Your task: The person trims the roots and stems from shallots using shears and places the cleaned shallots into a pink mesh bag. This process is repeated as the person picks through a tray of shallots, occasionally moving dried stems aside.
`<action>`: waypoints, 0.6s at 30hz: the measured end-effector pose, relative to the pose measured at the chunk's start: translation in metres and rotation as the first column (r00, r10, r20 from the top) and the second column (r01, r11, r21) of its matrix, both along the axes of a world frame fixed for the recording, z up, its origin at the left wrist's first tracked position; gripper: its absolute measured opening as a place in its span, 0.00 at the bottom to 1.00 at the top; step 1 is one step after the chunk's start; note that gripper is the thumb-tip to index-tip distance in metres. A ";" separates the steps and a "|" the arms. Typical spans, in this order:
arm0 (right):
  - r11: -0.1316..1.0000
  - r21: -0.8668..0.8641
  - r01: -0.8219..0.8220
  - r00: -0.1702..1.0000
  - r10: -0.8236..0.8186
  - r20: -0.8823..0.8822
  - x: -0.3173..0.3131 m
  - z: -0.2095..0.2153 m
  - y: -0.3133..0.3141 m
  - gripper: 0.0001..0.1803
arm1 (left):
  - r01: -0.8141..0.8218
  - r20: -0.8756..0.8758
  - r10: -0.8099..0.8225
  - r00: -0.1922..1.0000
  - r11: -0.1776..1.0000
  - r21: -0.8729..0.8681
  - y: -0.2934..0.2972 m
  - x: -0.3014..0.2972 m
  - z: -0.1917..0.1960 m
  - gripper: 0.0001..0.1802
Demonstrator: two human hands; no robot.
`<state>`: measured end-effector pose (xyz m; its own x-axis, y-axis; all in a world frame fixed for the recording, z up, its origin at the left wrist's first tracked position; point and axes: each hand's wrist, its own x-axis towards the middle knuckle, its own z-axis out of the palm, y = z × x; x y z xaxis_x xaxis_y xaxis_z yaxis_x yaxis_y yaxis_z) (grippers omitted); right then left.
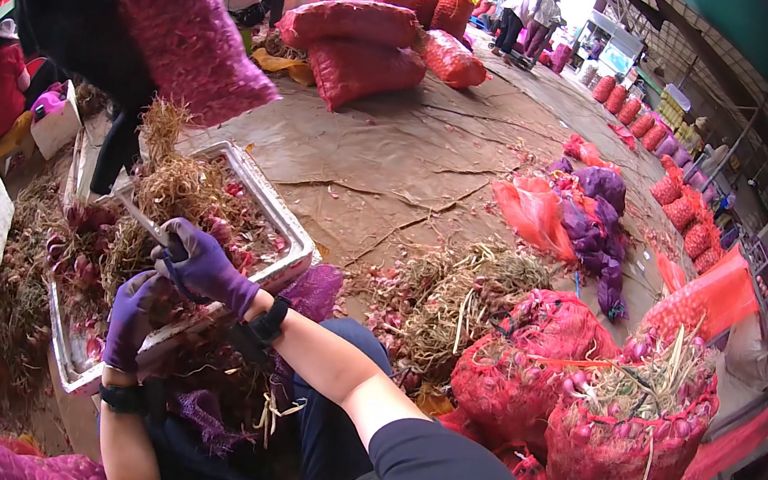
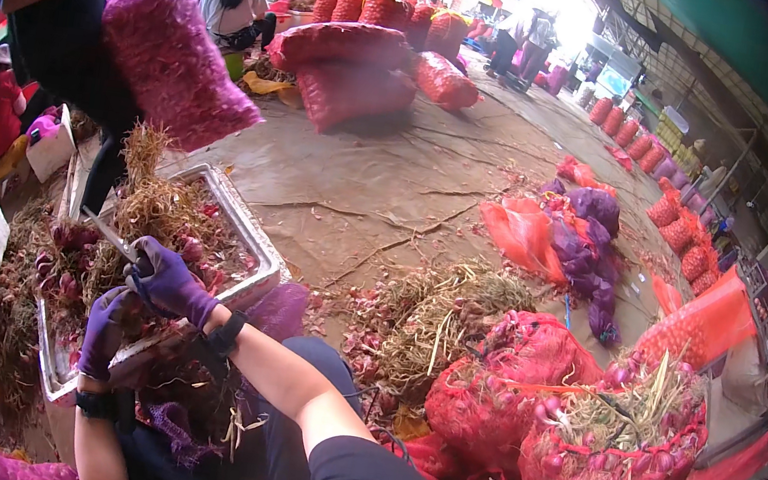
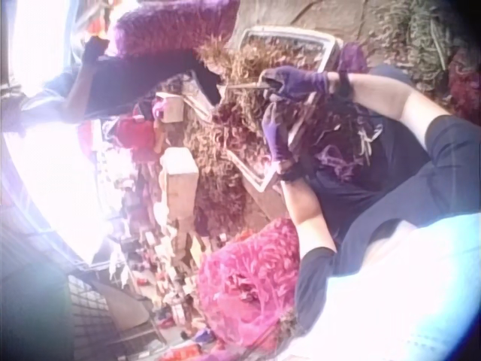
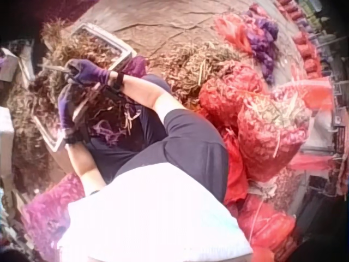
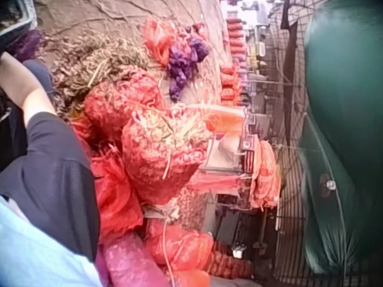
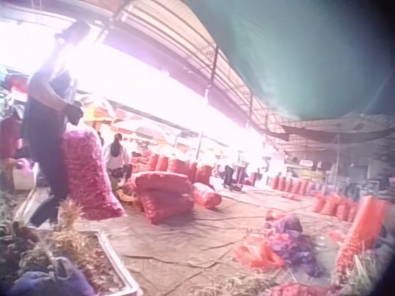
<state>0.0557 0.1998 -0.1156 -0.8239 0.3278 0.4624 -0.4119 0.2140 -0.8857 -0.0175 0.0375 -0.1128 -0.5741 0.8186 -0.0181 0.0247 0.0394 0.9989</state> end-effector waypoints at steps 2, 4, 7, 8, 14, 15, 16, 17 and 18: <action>0.997 0.062 0.054 0.998 -0.053 -0.024 0.002 -0.006 0.002 0.15 | 0.038 0.096 -0.036 0.995 0.999 -0.019 0.002 0.000 0.001 0.14; 0.989 0.120 0.090 0.995 -0.084 -0.053 0.002 -0.003 -0.001 0.13 | 0.030 0.074 -0.030 0.997 1.000 0.006 0.001 -0.002 -0.004 0.14; 0.987 -0.146 -0.064 0.998 0.063 -0.011 0.005 0.000 0.000 0.14 | 0.010 0.097 -0.015 0.995 0.999 0.049 0.001 0.000 -0.003 0.13; 0.985 -0.155 -0.070 0.996 0.076 0.034 0.005 0.000 0.002 0.16 | -0.005 0.141 -0.004 0.990 0.998 0.066 0.001 0.002 0.000 0.13; 0.953 -0.283 -0.109 0.988 0.136 0.077 0.006 -0.001 0.008 0.20 | -0.021 -0.143 0.027 0.989 0.999 0.042 0.002 0.001 0.001 0.15; 0.904 -0.401 -0.145 0.978 0.193 0.082 0.009 0.002 0.008 0.21 | -0.024 -0.144 0.029 0.989 0.999 0.041 0.002 -0.003 -0.001 0.15; 0.904 -0.402 -0.148 0.977 0.196 0.081 0.007 0.002 0.006 0.21 | 0.004 -0.127 0.003 0.992 0.998 0.055 0.000 -0.007 -0.004 0.15; 0.836 -0.516 -0.186 0.969 0.242 0.044 0.006 0.001 0.004 0.21 | 0.031 -0.110 -0.023 0.994 0.997 0.070 -0.001 -0.009 -0.005 0.16; 0.753 -0.621 -0.217 0.960 0.280 0.004 0.007 0.004 0.003 0.22 | 0.031 -0.108 -0.023 0.994 0.997 0.070 -0.001 -0.008 -0.003 0.16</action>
